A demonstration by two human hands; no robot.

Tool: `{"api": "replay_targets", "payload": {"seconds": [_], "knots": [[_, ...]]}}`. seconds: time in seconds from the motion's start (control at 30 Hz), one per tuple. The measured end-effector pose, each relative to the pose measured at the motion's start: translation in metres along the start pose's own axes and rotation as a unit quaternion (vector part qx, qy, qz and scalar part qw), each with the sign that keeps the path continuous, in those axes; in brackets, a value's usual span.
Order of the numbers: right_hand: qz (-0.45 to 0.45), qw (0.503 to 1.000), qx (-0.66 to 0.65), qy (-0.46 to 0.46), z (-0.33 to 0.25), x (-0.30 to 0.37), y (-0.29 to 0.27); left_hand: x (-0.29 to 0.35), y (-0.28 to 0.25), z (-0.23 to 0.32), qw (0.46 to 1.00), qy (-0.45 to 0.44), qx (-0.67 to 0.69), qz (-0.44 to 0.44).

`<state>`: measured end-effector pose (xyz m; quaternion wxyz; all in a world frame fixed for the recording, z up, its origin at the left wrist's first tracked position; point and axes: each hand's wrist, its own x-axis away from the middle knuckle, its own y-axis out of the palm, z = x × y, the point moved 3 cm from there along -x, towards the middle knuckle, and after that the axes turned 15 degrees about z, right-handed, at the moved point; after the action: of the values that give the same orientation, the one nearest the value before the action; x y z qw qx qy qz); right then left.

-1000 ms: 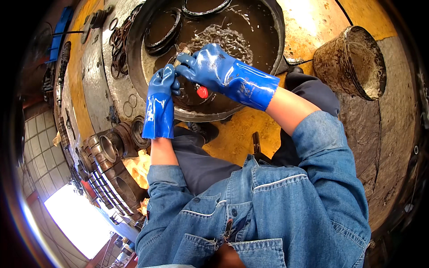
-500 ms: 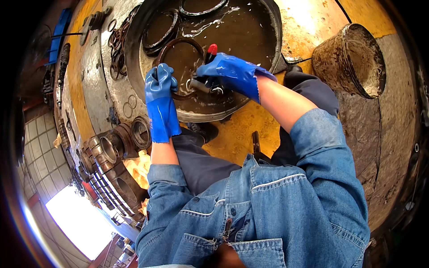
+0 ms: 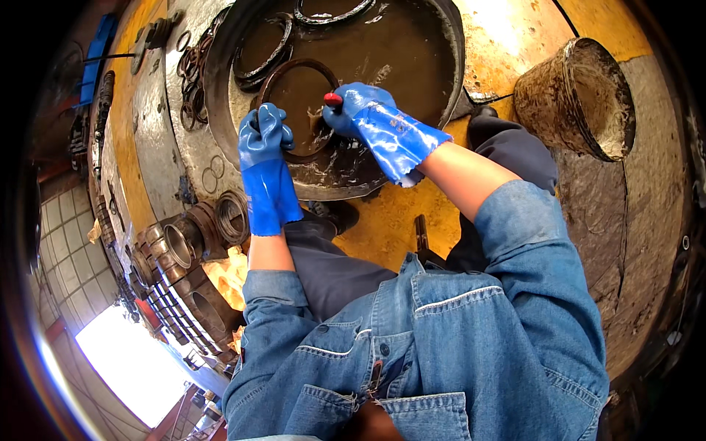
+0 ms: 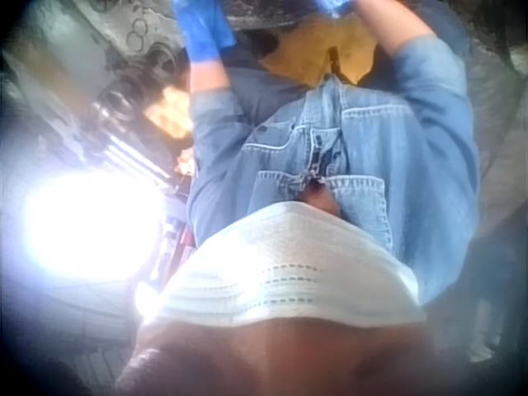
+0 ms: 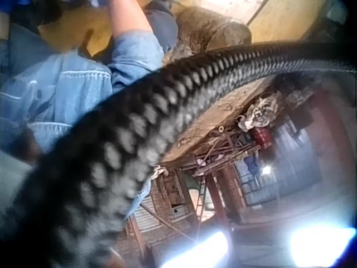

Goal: The person sits and cleans dark metal rings using a small brush. They hold a ring in their left hand and scrub it with the brush in their right hand, occasionally dipping the brush into a liquid-filled basin. The cleaned rings are placed into the basin.

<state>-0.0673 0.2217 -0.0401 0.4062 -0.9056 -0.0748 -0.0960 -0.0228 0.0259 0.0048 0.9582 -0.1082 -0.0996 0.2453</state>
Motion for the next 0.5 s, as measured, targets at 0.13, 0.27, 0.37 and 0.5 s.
{"api": "replay_targets", "payload": {"seconds": [0.13,0.27,0.37,0.5], "knots": [[0.15,0.986,-0.022,-0.074,0.008,-0.008,-0.004,-0.008,-0.006,-0.008,0.999,-0.042,-0.001,0.001],[0.069,0.977,-0.194,0.065,0.033,-0.044,-0.013,-0.015,0.0,-0.024,0.997,-0.076,-0.004,-0.018],[-0.026,0.942,-0.329,0.058,0.001,-0.035,-0.041,-0.013,0.013,-0.026,0.995,-0.077,-0.04,-0.04],[-0.096,0.918,-0.381,-0.054,-0.031,-0.011,-0.035,-0.019,0.007,-0.05,0.994,0.024,-0.079,-0.071]]}}
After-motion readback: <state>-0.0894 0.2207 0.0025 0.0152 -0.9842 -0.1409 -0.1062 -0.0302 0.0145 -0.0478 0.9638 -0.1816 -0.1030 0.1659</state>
